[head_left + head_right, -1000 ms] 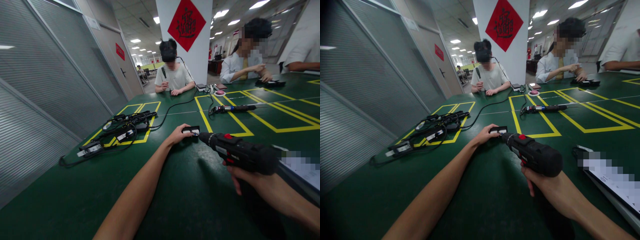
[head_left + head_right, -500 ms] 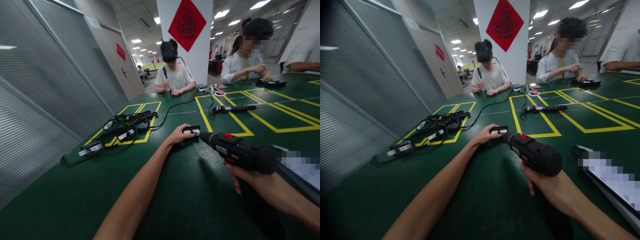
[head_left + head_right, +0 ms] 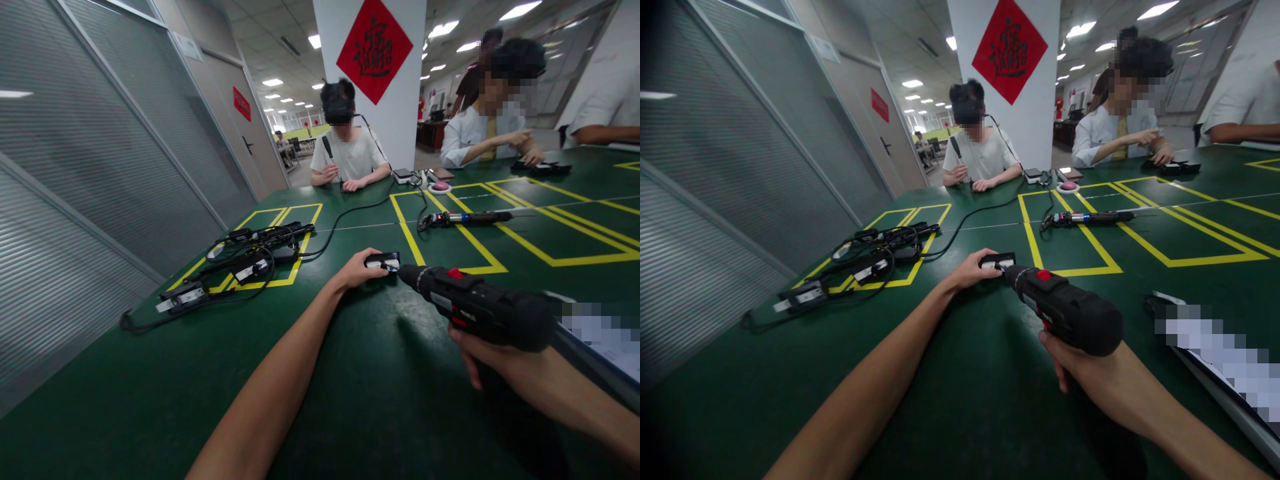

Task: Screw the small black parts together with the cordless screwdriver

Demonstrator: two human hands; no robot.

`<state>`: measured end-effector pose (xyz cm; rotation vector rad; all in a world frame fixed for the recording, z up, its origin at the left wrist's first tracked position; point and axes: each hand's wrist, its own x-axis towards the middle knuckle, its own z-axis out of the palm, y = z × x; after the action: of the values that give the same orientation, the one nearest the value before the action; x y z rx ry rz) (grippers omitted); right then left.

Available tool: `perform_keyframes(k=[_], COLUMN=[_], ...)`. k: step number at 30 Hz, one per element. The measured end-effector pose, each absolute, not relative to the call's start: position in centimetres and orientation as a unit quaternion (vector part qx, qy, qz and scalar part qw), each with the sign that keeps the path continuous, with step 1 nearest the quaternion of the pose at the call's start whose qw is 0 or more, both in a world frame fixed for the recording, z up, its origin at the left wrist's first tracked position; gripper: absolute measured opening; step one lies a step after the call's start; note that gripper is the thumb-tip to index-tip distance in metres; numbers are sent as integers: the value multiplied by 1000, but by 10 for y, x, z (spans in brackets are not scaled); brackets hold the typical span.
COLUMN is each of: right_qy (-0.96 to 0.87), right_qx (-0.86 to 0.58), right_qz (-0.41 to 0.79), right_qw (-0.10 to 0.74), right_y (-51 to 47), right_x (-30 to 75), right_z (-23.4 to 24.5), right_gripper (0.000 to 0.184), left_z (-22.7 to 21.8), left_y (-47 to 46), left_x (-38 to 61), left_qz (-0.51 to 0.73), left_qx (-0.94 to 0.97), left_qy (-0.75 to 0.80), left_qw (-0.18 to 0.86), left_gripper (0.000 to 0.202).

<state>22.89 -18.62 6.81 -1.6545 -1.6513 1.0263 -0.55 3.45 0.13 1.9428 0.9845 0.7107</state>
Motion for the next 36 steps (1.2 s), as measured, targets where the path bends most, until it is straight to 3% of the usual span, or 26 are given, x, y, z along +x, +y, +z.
perform_keyframes(k=[3,28,36], right_qy=[-606,-611,-608], right_qx=[-630,-638,-626], right_qz=[426,402,421], right_qw=[236,239,249], right_y=[-185,-189,-188], right_x=[229,227,227], right_z=[70,76,78], right_gripper=[47,51,44], left_z=[0,-1,1], left_y=[35,35,34], left_x=[-6,-5,-3], left_qz=[289,297,286], left_qx=[776,766,768], left_qy=[389,394,402], left_qw=[404,413,408], left_gripper=[58,52,53])
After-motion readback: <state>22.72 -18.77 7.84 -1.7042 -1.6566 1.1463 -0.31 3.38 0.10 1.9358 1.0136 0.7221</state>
